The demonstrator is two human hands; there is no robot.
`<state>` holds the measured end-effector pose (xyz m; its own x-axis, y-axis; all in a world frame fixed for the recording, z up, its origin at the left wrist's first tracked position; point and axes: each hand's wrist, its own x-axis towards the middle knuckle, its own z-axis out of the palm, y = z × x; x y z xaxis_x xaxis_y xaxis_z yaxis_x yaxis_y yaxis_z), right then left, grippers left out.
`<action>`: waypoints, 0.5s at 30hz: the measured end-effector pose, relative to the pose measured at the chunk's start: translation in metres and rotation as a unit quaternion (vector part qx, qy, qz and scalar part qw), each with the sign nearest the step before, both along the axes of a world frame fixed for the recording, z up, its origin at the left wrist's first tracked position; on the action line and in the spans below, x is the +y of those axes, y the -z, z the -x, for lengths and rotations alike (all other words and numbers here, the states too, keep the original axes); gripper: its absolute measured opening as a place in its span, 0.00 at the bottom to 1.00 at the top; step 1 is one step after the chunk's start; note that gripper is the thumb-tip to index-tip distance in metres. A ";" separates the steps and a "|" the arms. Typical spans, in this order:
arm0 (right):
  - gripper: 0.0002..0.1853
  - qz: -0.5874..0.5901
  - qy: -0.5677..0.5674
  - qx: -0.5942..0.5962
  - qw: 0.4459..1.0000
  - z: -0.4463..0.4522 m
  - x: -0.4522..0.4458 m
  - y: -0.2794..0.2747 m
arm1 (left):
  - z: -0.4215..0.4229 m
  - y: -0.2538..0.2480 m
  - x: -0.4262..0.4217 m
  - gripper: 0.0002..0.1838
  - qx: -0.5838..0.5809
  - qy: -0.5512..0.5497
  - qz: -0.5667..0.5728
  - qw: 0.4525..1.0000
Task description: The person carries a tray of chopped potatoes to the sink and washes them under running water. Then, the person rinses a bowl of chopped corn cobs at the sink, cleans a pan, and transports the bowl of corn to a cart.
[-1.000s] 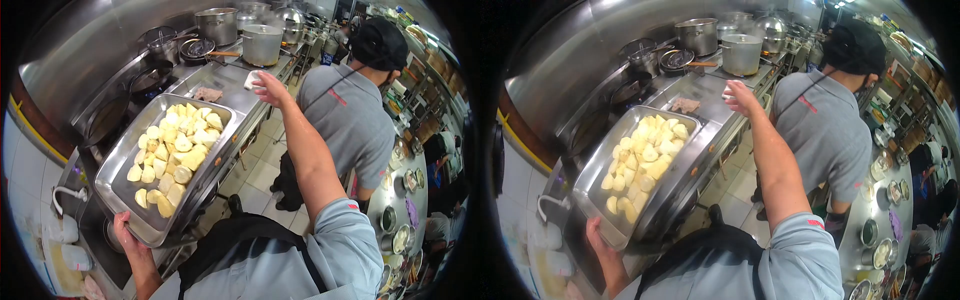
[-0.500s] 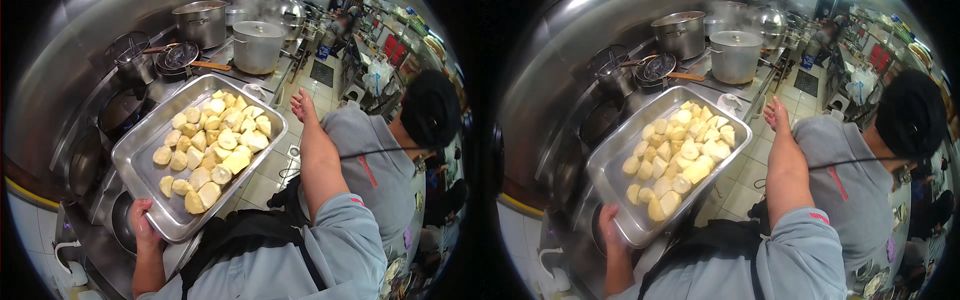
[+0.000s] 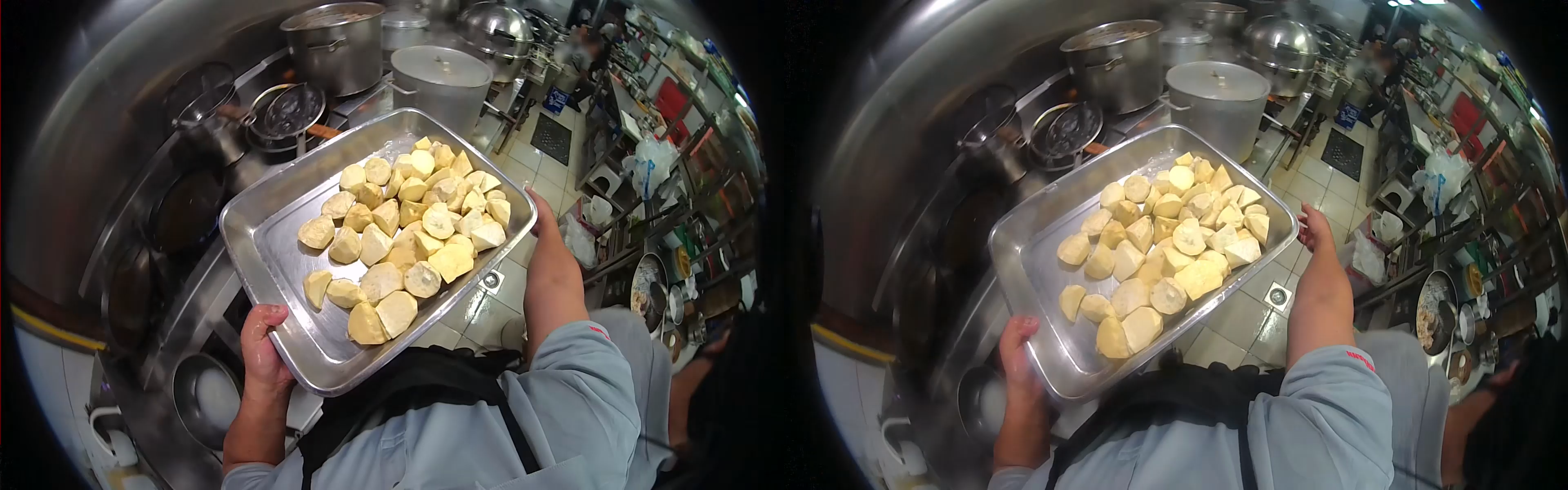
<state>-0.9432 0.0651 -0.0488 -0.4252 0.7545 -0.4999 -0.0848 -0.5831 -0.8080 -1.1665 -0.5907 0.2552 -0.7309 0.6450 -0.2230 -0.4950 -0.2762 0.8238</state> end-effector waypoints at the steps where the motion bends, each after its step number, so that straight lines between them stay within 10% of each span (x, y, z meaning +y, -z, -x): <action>1: 0.22 -0.008 -0.014 -0.020 1.000 -0.009 -0.002 -0.005 | 0.005 -0.006 0.015 0.24 0.009 0.010 0.003 1.000; 8: 0.21 -0.053 -0.054 -0.051 0.996 -0.075 -0.010 -0.056 | -0.008 -0.055 0.126 0.07 -0.018 0.042 -0.009 0.999; 15: 0.40 -0.108 -0.041 0.310 0.944 -0.127 -0.001 -0.173 | -0.071 -0.033 0.255 0.14 -0.017 0.171 -0.010 0.985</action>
<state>-0.8158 0.0639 0.1245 -0.6469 0.7621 0.0259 -0.5418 -0.4355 -0.7189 -1.0957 -0.3355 0.2878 -0.4622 0.8567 -0.2291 -0.5898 -0.1041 0.8008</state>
